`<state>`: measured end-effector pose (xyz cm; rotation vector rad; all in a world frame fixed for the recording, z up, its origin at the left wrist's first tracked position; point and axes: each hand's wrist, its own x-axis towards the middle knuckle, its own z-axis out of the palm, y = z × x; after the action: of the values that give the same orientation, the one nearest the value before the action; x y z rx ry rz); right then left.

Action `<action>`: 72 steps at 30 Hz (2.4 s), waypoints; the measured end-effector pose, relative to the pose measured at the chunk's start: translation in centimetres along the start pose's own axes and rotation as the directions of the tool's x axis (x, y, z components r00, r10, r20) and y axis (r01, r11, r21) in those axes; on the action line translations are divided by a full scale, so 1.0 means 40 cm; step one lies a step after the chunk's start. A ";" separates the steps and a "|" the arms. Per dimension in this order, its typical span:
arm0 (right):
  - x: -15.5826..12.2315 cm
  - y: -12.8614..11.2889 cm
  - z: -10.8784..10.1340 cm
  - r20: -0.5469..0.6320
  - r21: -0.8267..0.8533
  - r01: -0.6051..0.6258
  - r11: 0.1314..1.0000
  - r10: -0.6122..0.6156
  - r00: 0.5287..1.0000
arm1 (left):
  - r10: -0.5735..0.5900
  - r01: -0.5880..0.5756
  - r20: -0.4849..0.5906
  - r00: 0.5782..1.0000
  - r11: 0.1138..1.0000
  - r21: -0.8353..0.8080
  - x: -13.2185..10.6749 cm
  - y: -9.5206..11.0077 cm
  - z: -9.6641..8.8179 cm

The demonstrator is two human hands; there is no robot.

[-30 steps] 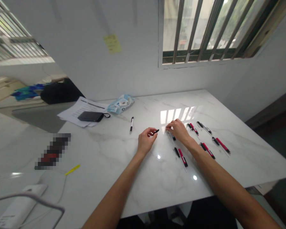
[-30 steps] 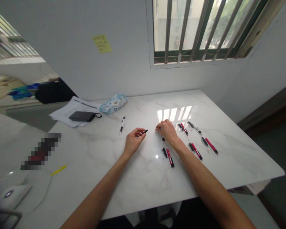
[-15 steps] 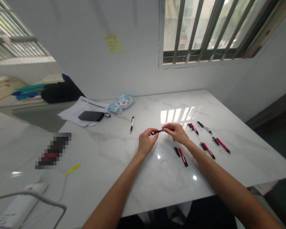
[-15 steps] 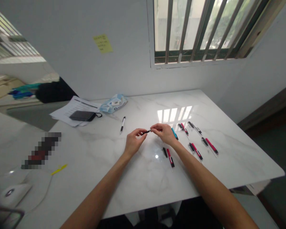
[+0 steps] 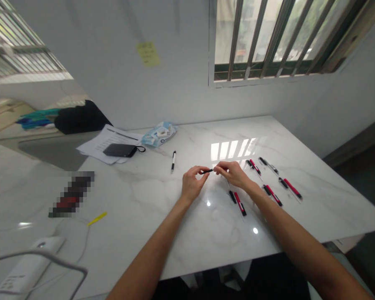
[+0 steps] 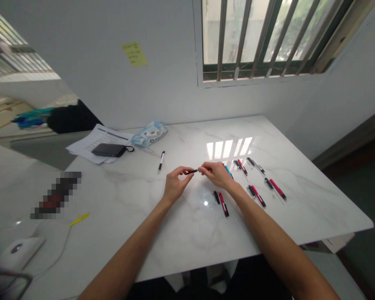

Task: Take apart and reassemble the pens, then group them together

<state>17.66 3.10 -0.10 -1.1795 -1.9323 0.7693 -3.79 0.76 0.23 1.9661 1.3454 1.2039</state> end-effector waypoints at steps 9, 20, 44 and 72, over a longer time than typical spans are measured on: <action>-0.005 -0.017 -0.024 0.058 -0.008 0.068 0.998 -0.068 0.996 | -0.017 0.018 0.012 1.000 1.000 -0.024 0.000 0.000 0.000; -0.008 -0.035 0.008 0.124 -0.025 0.024 0.999 -0.021 0.992 | -0.274 0.276 0.080 0.959 0.824 -0.495 0.006 -0.003 0.018; -0.024 0.029 -0.129 0.164 -0.293 0.182 0.939 -0.138 0.977 | -0.458 0.476 0.213 0.863 0.597 -0.646 0.008 -0.025 0.021; -0.014 -0.002 -0.045 -0.062 -0.025 0.054 0.998 -0.055 0.997 | -0.370 0.414 0.188 0.910 0.767 -0.490 0.008 -0.020 0.010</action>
<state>19.29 2.77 0.82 -1.1467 -1.9179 0.6754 -3.79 1.43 -0.47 1.2558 1.1535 1.1165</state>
